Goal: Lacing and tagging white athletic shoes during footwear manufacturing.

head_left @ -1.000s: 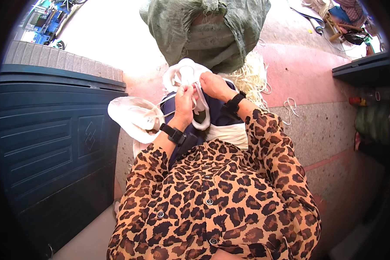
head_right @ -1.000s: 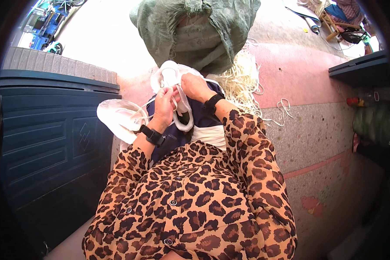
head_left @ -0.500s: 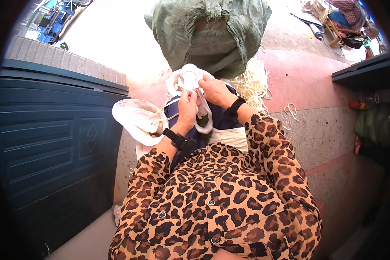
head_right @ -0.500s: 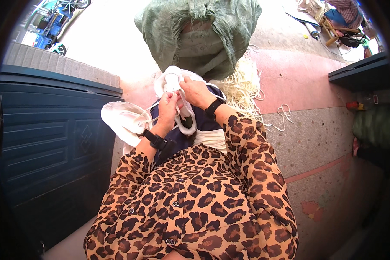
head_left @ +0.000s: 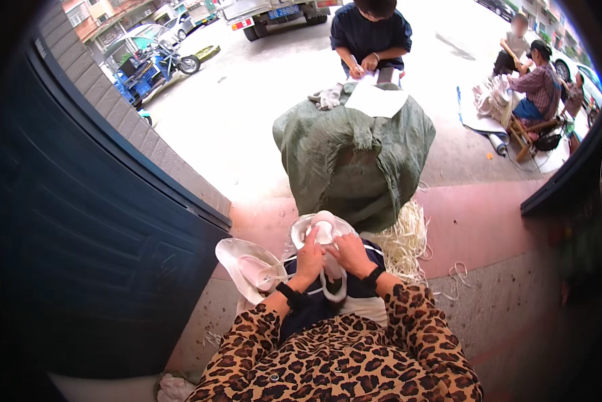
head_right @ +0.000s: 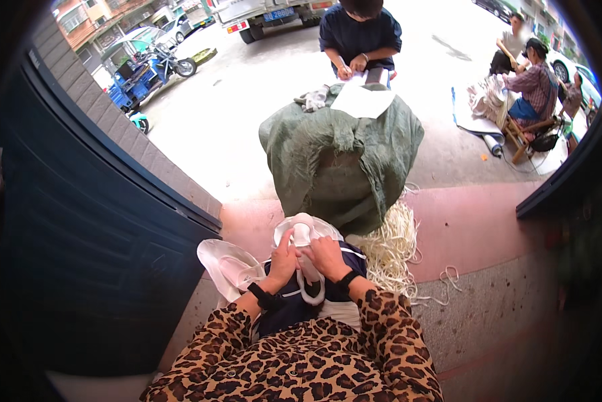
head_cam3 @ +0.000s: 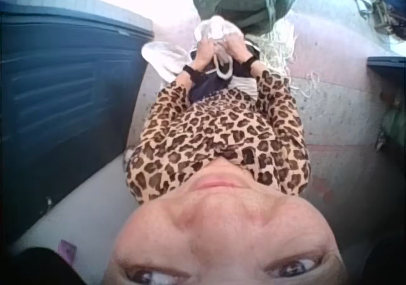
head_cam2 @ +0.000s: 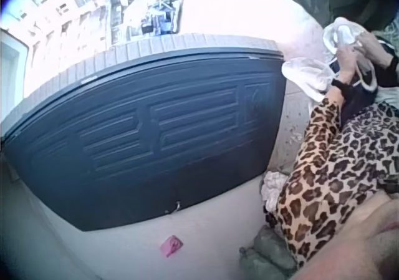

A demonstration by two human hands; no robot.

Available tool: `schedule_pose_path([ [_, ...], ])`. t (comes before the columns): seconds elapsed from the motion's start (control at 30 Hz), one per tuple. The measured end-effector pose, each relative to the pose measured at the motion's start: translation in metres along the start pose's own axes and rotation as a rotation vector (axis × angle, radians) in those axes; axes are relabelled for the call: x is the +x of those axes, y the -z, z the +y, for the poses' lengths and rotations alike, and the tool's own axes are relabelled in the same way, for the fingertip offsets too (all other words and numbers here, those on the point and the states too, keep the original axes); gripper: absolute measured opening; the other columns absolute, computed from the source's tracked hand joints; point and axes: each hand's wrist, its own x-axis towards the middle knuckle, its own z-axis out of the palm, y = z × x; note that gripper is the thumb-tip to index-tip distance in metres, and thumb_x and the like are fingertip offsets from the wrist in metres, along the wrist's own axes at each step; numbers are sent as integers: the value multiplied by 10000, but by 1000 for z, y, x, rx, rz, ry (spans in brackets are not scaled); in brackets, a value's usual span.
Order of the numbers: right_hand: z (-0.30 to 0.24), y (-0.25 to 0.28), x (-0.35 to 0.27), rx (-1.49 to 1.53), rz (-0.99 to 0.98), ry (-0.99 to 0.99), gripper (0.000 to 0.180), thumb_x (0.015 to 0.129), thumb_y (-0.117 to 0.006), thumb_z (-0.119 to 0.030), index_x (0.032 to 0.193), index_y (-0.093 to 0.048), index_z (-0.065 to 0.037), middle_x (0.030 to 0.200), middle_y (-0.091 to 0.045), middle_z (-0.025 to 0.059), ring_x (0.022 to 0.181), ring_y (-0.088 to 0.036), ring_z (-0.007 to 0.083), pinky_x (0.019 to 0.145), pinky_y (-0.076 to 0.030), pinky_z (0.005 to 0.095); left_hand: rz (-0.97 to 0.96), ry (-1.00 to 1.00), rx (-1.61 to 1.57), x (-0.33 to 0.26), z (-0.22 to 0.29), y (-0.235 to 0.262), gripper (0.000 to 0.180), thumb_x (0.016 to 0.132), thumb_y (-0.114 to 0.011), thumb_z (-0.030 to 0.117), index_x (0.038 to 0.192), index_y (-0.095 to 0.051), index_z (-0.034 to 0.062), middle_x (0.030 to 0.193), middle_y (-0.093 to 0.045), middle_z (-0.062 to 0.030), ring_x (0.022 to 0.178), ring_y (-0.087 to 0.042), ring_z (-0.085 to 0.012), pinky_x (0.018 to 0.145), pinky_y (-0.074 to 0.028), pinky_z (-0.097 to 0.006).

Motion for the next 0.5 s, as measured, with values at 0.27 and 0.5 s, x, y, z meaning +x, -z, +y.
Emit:
schedule_pose_path([
  [0.27,8,4,2,-99,-134,-178,218,767,-515,-193,851,-597,-10,847,-590,163,868,-529,325,687,-447,440,-121,-360,728,19,-1,-18,196,805,-452,182,852,-616,86,750,-623,-142,677,-613,-324,591,-485,-410],
  [0.5,33,-19,0,170,1,12,98,759,-471,-113,738,-536,-44,779,-551,172,786,-504,347,694,-388,429,-109,-330,977,28,-5,-27,204,793,-489,197,737,-619,52,723,-628,-141,662,-631,-306,560,-494,-404],
])
